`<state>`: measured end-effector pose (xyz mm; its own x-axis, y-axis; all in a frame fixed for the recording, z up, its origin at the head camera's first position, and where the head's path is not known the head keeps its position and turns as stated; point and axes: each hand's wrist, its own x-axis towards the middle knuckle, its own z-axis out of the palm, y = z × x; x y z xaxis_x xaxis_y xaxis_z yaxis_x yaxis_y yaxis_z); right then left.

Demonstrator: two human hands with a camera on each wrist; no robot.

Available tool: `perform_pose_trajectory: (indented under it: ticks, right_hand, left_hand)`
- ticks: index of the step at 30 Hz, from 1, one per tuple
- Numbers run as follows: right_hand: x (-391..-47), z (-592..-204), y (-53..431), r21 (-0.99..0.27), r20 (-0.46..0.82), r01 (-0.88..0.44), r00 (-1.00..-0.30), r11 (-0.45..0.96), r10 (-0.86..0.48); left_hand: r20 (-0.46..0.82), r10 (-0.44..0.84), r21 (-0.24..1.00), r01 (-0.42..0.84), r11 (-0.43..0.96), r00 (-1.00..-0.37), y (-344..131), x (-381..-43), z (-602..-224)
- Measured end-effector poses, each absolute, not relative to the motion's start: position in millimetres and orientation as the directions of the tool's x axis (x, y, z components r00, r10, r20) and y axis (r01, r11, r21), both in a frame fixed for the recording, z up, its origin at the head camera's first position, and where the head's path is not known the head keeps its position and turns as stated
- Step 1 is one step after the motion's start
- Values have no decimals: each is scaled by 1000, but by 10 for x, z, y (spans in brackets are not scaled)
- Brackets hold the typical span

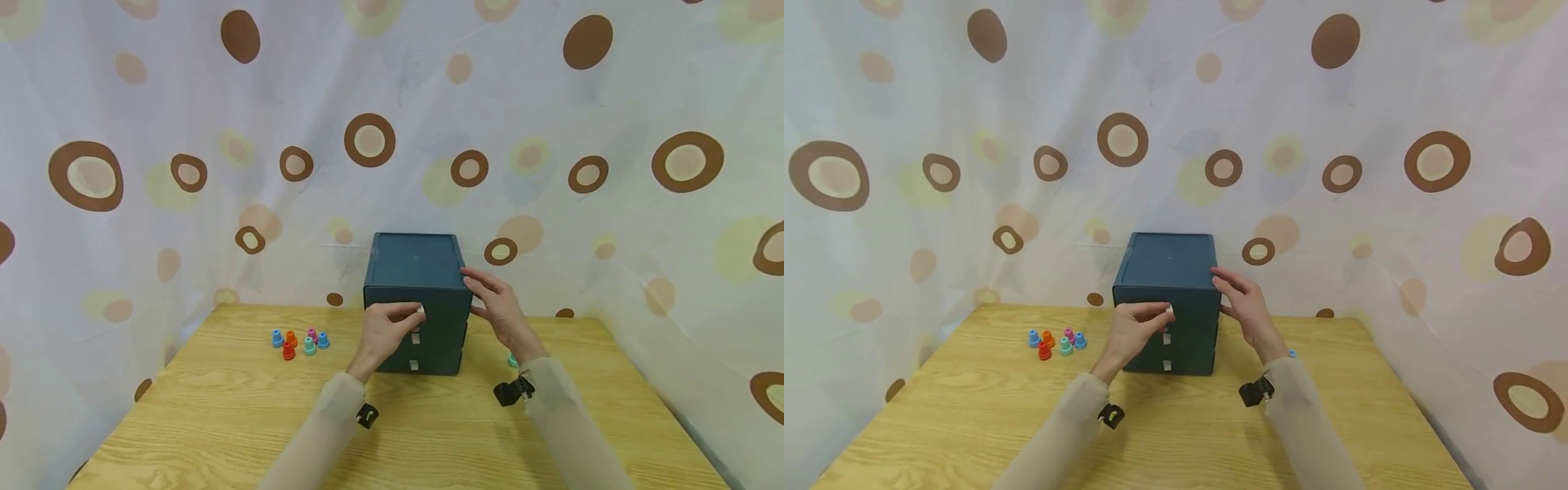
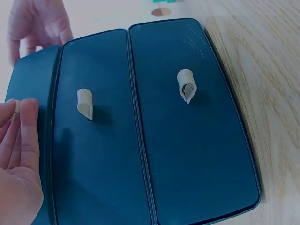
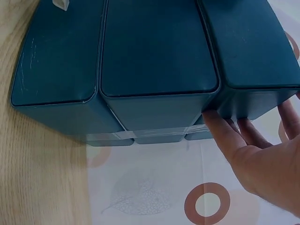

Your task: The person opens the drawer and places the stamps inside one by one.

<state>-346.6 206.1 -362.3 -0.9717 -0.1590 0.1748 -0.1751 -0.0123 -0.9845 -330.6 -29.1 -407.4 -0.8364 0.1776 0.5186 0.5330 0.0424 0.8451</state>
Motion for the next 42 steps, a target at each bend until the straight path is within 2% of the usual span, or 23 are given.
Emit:
perform_pose_trajectory:
  ticks: [6, 21, 33, 42]
  right_hand:
    - [-3461, -3609, 2072, -982, 185, -189, -967, 6, -172]
    - [-3452, -3604, 2084, -978, 194, -204, -963, 36, -188]
    - [-3448, -3614, 2084, -979, 191, -201, -964, 39, -185]
    - [-3456, -3621, 2094, -978, 192, -205, -963, 49, -188]
  left_hand:
    - [529, 206, 829, 553, 81, -823, -327, -3240, -4055]
    - [545, 260, 819, 572, 34, -797, -382, -3069, -4054]
    - [541, 275, 802, 586, 116, -795, -442, -2944, -4039]
    - [515, 338, 801, 583, 139, -788, -481, -2839, -4031]
